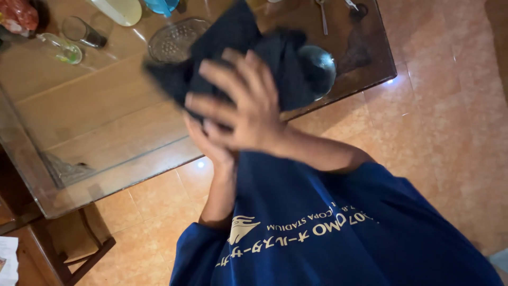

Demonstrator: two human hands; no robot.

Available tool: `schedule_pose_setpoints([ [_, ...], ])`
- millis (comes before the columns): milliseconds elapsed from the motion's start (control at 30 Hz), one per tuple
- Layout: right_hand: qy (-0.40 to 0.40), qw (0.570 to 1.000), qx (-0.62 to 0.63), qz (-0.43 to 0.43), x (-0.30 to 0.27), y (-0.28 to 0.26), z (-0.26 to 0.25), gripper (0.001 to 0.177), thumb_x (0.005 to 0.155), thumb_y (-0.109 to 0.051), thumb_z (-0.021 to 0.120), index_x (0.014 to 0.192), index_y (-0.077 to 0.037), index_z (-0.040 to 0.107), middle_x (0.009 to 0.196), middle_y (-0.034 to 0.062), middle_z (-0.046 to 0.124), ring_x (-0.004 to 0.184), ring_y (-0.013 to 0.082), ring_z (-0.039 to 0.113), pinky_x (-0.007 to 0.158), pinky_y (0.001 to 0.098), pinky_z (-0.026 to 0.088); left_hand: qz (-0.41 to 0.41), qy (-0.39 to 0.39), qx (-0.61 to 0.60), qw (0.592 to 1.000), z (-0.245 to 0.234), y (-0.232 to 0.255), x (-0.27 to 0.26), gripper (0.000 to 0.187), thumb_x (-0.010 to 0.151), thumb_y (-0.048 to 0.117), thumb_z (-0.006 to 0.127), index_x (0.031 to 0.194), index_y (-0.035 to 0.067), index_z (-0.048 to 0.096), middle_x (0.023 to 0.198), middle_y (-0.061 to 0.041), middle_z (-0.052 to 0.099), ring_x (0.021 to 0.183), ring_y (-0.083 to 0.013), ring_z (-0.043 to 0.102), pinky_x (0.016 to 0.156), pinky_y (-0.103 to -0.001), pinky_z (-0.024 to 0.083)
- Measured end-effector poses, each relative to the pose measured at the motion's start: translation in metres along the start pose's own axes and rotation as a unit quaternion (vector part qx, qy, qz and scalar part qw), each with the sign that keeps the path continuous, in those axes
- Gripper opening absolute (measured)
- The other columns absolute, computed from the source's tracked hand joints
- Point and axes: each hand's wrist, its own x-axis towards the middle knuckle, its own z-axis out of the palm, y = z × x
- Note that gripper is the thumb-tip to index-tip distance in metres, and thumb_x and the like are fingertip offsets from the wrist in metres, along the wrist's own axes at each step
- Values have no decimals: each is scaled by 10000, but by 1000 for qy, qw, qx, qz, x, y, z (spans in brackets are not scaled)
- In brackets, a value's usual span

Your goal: Wiping a clear glass bowl with a black cloth.

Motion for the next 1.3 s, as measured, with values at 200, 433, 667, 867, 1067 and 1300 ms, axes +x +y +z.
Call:
schedule_pose_setpoints([
  [200,93,989,-2,-117,-50,20,24,347,991,-498,647,1309,-371,704,1506,83,500,1395,395,455,1161,598,311,-87,-59,-461,881,-18,-4,23,592,1207,507,401,1350,-25,618,1324,-213,644,1233,-335,627,1134,-466,495],
  [433,104,971,215,13,-5,83,-10,361,1034,-369,599,1308,-147,676,1449,199,586,1306,407,629,1116,519,495,-197,20,-442,875,6,5,6,423,1104,394,428,1356,69,524,1367,-94,601,1270,-224,593,1113,-373,494],
  [667,9,999,41,-23,-41,-2,10,347,986,-418,605,1279,-307,755,1490,120,537,1384,422,493,1160,620,360,-86,-10,-154,984,-5,-55,-11,497,1098,401,433,1444,48,470,1442,-137,543,1311,-231,561,1132,-401,477],
  [867,42,989,47,-134,-63,65,14,299,1004,-458,632,1261,-349,738,1462,105,549,1360,390,502,1091,581,358,-175,-1,-476,862,-15,-4,30,533,1124,503,366,1223,16,557,949,-131,695,816,-267,697,720,-385,604],
  [1067,5,973,231,22,-5,105,-17,423,1048,-452,531,1297,-154,700,1330,201,633,1261,387,630,1113,506,483,-153,-91,-378,909,9,3,3,399,1139,467,429,1145,84,541,886,-85,607,723,-173,629,603,-345,593],
  [1300,10,996,64,-64,-50,5,6,342,1012,-441,573,1260,-297,760,1392,136,624,1363,390,530,1149,597,396,-85,57,-155,983,-11,-45,10,408,1075,359,446,1348,64,516,1312,-93,586,1204,-204,577,1095,-380,479],
])
